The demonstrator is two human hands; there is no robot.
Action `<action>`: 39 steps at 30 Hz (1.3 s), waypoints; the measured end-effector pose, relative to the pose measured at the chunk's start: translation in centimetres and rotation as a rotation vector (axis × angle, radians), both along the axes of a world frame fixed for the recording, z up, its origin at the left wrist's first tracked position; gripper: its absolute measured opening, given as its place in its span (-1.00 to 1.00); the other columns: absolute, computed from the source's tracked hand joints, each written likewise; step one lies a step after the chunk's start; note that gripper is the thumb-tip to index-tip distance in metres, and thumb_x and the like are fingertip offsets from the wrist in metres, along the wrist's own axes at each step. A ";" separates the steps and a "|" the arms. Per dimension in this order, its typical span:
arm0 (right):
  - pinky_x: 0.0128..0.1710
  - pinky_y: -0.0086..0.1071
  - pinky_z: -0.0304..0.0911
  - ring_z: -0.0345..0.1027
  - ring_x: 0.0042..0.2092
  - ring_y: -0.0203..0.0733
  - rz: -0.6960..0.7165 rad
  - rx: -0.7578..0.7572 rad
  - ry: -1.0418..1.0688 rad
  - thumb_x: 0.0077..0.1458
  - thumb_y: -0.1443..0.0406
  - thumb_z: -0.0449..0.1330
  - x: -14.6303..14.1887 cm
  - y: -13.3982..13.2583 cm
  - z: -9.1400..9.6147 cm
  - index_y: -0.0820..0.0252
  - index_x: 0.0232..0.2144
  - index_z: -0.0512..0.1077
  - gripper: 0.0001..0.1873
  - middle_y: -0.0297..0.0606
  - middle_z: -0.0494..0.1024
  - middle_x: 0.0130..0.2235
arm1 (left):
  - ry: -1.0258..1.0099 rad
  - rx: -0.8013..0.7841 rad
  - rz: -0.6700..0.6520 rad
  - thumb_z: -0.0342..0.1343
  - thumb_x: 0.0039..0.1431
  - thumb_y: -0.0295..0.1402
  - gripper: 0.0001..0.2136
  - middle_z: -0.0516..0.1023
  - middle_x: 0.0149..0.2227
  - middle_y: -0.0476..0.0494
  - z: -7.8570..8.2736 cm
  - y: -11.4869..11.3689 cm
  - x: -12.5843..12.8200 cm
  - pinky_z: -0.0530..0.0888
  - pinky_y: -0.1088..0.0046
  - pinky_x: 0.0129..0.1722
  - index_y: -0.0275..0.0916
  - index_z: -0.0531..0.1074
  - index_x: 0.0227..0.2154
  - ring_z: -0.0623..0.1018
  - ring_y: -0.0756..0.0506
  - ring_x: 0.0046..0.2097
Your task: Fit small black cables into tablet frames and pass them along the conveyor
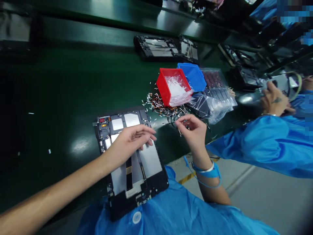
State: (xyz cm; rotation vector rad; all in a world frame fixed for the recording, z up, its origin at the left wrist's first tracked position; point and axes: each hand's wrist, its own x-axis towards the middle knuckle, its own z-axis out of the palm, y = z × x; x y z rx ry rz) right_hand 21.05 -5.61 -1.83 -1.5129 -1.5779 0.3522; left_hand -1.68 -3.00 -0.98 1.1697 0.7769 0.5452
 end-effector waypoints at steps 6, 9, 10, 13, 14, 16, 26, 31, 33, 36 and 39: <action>-0.38 -0.37 0.39 0.37 -0.36 -0.25 0.337 0.544 -0.603 0.08 0.44 0.20 -5.6 -1.5 1.1 0.21 -0.39 0.41 -0.93 -0.21 0.57 -0.42 | -0.212 -0.304 -0.031 0.14 0.10 -0.10 -0.65 0.60 -0.36 -0.25 -0.3 -0.7 0.4 0.48 0.52 -0.47 -0.36 0.52 -0.37 0.58 -0.08 -0.33; -0.39 -0.38 0.40 0.37 -0.36 -0.25 0.330 0.531 -0.594 0.09 0.42 0.22 -6.3 -1.6 1.3 0.20 -0.38 0.43 -0.95 -0.22 0.58 -0.41 | -0.217 -0.311 0.023 0.25 0.01 -0.16 -0.72 0.55 -0.50 -0.12 -0.4 -0.7 0.4 0.45 0.57 -0.55 -0.33 0.50 -0.45 0.51 0.00 -0.47; -0.39 -0.37 0.41 0.37 -0.35 -0.25 0.334 0.515 -0.570 0.09 0.43 0.22 -6.3 -1.6 1.3 0.20 -0.37 0.44 -0.94 -0.22 0.58 -0.40 | -0.218 -0.314 0.029 0.27 -0.01 -0.16 -0.72 0.53 -0.53 -0.09 -0.4 -0.6 0.4 0.44 0.58 -0.58 -0.33 0.50 -0.46 0.50 0.01 -0.51; -0.37 -0.33 0.42 0.39 -0.32 -0.22 0.344 0.471 -0.498 0.07 0.45 0.24 -6.0 -1.6 1.7 0.21 -0.33 0.46 -0.91 -0.20 0.60 -0.37 | -0.209 -0.311 0.021 0.28 -0.04 -0.17 -0.71 0.52 -0.57 -0.08 -0.1 -0.5 0.2 0.36 0.61 -0.68 -0.33 0.47 -0.45 0.52 -0.01 -0.55; -0.35 -0.31 0.41 0.40 -0.31 -0.21 0.341 0.455 -0.479 0.07 0.45 0.24 -5.9 -1.6 1.8 0.22 -0.32 0.46 -0.90 -0.18 0.60 -0.35 | -0.197 -0.300 0.019 0.28 -0.03 -0.18 -0.72 0.53 -0.56 -0.09 0.0 -0.4 0.2 0.34 0.62 -0.70 -0.34 0.47 -0.44 0.54 -0.03 -0.54; -0.32 -0.28 0.40 0.41 -0.28 -0.20 0.320 0.377 -0.409 0.06 0.45 0.25 -6.0 -1.5 2.0 0.23 -0.28 0.48 -0.86 -0.16 0.60 -0.32 | -0.167 -0.265 0.024 0.25 0.01 -0.24 -0.77 0.54 -0.56 -0.10 0.4 -0.3 0.0 0.34 0.62 -0.69 -0.34 0.46 -0.45 0.56 -0.04 -0.53; -0.34 -0.32 0.32 0.39 -0.34 -0.28 0.202 0.098 0.148 0.07 0.47 0.23 -7.0 -0.7 1.5 0.11 -0.41 0.47 -0.85 -0.37 0.54 -0.42 | -0.048 -0.249 0.037 0.11 0.08 -0.49 -0.94 0.62 -0.46 -0.13 0.5 -0.2 -0.2 0.44 0.63 -0.54 -0.36 0.48 -0.40 0.58 0.01 -0.49; -0.30 -0.27 0.35 0.43 -0.30 -0.24 0.204 0.195 -0.144 0.08 0.43 0.24 -6.6 -0.6 1.5 0.13 -0.37 0.49 -0.89 -0.30 0.57 -0.37 | -0.001 -0.230 0.099 0.11 0.06 -0.46 -0.94 0.60 -0.46 -0.14 0.5 -0.1 -0.3 0.41 0.61 -0.63 -0.34 0.46 -0.43 0.58 -0.02 -0.51; -0.31 -0.27 0.37 0.44 -0.29 -0.21 0.234 0.227 -0.241 0.08 0.41 0.25 -6.6 -0.7 1.6 0.17 -0.37 0.51 -0.93 -0.23 0.59 -0.35 | 0.005 -0.169 0.116 0.11 0.06 -0.44 -0.92 0.58 -0.48 -0.12 0.5 -0.1 -0.3 0.36 0.62 -0.67 -0.34 0.47 -0.43 0.56 -0.01 -0.53; -0.33 -0.27 0.39 0.45 -0.29 -0.19 0.251 0.262 -0.336 0.08 0.43 0.24 -6.8 -0.8 1.7 0.21 -0.34 0.52 -0.92 -0.16 0.61 -0.34 | -0.010 -0.082 0.138 0.09 0.08 -0.44 -0.88 0.53 -0.53 -0.07 0.6 -0.3 -0.3 0.32 0.62 -0.69 -0.34 0.50 -0.36 0.53 0.00 -0.56; -0.33 -0.27 0.41 0.45 -0.30 -0.19 0.246 0.301 -0.410 0.08 0.45 0.20 -6.7 -0.6 1.7 0.17 -0.30 0.51 -0.85 -0.20 0.62 -0.32 | -0.022 -0.065 0.136 0.09 0.07 -0.47 -0.82 0.52 -0.53 -0.05 0.7 -0.3 -0.4 0.33 0.61 -0.69 -0.32 0.51 -0.25 0.54 -0.01 -0.54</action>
